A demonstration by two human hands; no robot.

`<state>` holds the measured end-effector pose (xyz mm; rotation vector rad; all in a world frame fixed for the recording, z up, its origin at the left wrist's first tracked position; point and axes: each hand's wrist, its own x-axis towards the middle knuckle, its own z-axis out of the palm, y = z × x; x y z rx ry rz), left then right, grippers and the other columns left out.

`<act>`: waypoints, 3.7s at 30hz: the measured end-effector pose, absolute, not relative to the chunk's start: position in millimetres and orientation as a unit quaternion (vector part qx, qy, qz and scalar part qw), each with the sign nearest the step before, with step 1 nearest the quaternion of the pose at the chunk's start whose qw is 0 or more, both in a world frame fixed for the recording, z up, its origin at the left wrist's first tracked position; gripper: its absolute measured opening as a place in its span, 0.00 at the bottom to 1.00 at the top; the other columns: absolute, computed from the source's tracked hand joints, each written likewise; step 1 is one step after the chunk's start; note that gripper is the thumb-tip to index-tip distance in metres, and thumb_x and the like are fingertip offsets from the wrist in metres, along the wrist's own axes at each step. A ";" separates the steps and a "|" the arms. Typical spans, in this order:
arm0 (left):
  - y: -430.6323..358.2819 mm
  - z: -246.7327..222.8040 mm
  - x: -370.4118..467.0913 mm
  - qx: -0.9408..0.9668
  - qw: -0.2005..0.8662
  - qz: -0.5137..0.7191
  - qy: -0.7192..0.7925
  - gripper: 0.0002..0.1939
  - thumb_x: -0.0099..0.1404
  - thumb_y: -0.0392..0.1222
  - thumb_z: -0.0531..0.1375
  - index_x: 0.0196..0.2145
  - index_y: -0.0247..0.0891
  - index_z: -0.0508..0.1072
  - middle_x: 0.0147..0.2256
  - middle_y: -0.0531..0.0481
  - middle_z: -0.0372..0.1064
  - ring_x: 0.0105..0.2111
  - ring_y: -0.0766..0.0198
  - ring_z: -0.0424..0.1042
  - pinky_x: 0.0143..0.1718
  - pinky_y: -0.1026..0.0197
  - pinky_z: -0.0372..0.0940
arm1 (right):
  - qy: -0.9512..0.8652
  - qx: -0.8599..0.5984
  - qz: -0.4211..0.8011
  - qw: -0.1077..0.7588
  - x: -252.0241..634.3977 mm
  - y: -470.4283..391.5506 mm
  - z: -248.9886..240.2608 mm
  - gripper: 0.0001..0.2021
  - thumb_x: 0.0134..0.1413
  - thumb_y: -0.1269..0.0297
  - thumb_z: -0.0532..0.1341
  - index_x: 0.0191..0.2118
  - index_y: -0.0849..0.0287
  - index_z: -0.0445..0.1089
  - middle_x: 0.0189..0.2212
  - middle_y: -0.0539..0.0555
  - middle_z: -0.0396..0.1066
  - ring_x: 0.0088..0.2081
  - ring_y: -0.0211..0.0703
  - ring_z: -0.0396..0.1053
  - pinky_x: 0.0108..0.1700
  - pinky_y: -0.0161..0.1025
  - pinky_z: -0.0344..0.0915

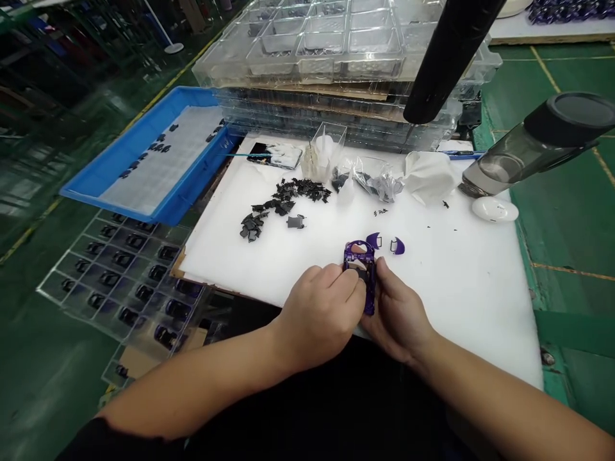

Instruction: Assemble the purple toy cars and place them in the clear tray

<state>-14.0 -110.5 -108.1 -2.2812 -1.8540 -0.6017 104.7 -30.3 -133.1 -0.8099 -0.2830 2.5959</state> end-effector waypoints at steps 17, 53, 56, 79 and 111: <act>-110.7 -108.3 -14.1 -0.765 0.017 -0.152 -0.625 0.12 0.68 0.27 0.49 0.33 0.33 0.71 0.32 0.44 0.65 0.31 0.53 0.61 0.27 0.52 0.55 | -0.131 -0.324 0.919 0.180 104.5 -29.3 -128.1 0.14 0.63 0.54 0.58 0.49 0.54 0.72 0.40 0.53 0.75 0.45 0.46 0.72 0.50 0.43 0.68; -111.8 -82.1 -75.7 -0.706 -0.286 -0.319 -0.563 0.34 0.69 0.53 0.63 0.65 0.39 0.55 0.60 0.37 0.57 0.59 0.43 0.60 0.59 0.43 0.63 | -0.221 -0.203 0.951 0.069 113.6 -27.5 -127.8 0.20 0.66 0.51 0.54 0.51 0.63 0.68 0.30 0.59 0.75 0.28 0.41 0.74 0.29 0.33 0.72; -108.8 -96.8 -85.4 -0.640 -0.467 -0.332 -0.512 0.31 0.68 0.53 0.65 0.62 0.40 0.62 0.54 0.38 0.65 0.51 0.46 0.69 0.52 0.50 0.69 | -0.242 -0.177 0.953 0.053 115.6 -28.3 -126.9 0.20 0.67 0.51 0.52 0.47 0.66 0.68 0.30 0.61 0.76 0.28 0.41 0.75 0.30 0.32 0.73; -128.3 -108.1 -87.0 -0.622 -0.404 -0.417 -0.524 0.27 0.62 0.48 0.72 0.55 0.44 0.70 0.49 0.43 0.66 0.49 0.51 0.68 0.52 0.56 0.65 | -0.410 -0.247 0.878 0.009 118.4 -30.6 -127.2 0.11 0.60 0.62 0.62 0.41 0.66 0.68 0.31 0.57 0.77 0.33 0.38 0.77 0.39 0.34 0.74; -135.3 -104.8 -76.1 -0.646 -0.330 -0.429 -0.538 0.28 0.62 0.48 0.72 0.56 0.43 0.68 0.48 0.43 0.68 0.48 0.51 0.68 0.49 0.56 0.64 | -0.426 -0.303 0.852 0.036 117.6 -35.0 -127.0 0.05 0.57 0.66 0.57 0.35 0.63 0.66 0.24 0.54 0.76 0.25 0.37 0.74 0.31 0.33 0.71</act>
